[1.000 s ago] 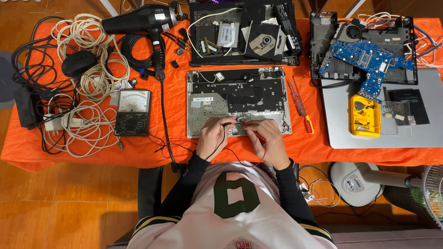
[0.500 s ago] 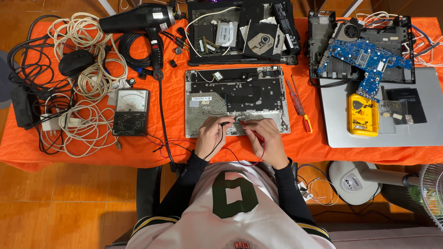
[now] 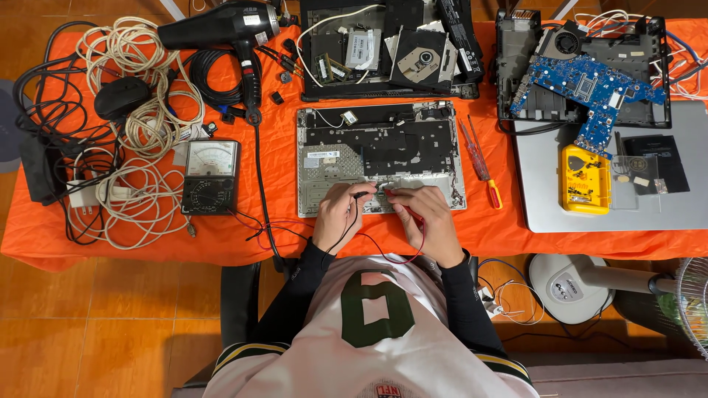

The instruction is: The person is repairing a laptop on a desk.

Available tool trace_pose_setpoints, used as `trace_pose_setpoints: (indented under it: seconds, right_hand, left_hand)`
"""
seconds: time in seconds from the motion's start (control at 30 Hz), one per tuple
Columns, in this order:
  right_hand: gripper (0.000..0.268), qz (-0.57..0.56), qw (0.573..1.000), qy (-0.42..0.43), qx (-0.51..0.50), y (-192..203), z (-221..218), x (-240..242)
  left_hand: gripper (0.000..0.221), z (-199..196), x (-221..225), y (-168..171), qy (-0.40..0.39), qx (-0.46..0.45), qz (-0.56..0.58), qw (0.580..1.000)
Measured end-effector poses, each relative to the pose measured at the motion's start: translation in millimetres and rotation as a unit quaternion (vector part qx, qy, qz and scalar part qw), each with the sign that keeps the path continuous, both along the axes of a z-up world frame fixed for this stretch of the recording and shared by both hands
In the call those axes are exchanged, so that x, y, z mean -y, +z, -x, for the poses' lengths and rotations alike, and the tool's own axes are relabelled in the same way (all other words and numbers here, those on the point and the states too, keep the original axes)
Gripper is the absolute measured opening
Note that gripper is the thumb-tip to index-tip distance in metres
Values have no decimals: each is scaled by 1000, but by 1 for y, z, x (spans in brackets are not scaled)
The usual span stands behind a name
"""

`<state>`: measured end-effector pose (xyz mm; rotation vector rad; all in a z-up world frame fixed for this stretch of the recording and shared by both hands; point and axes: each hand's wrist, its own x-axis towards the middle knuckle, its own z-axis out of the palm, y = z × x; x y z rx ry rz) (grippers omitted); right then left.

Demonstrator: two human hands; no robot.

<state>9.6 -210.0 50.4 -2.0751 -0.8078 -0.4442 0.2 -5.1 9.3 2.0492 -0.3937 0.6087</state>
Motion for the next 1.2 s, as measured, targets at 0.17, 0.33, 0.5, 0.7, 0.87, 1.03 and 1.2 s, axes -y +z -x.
trace_pose_setpoints:
  seconds: [0.17, 0.33, 0.5, 0.7, 0.87, 1.03, 1.2]
  right_hand:
    - [11, 1, 1000, 2, -4, 1, 0, 0]
    - [12, 0, 1000, 9, -9, 1, 0, 0]
    - [11, 2, 1000, 10, -14, -4, -3, 2]
    - [9, 6, 999, 19, -29, -5, 0, 4]
    - [8, 4, 999, 20, -24, -8, -4, 5]
    - [7, 8, 999, 21, -26, -9, -5, 5]
    - [7, 13, 999, 18, -23, -7, -5, 4]
  left_hand:
    - [24, -1, 0, -2, 5, 9, -8, 1000]
    - [24, 0, 0, -2, 6, -3, -7, 1000]
    - [25, 0, -1, -8, -11, 3, 14, 1000]
    - [21, 2, 1, 2, 1, -2, 16, 1000]
    - [20, 0, 0, 0, -5, -22, 15, 1000]
    - [17, 0, 0, 1, 1, -29, 9, 1000]
    - [16, -1, 0, -2, -1, -38, 8, 999]
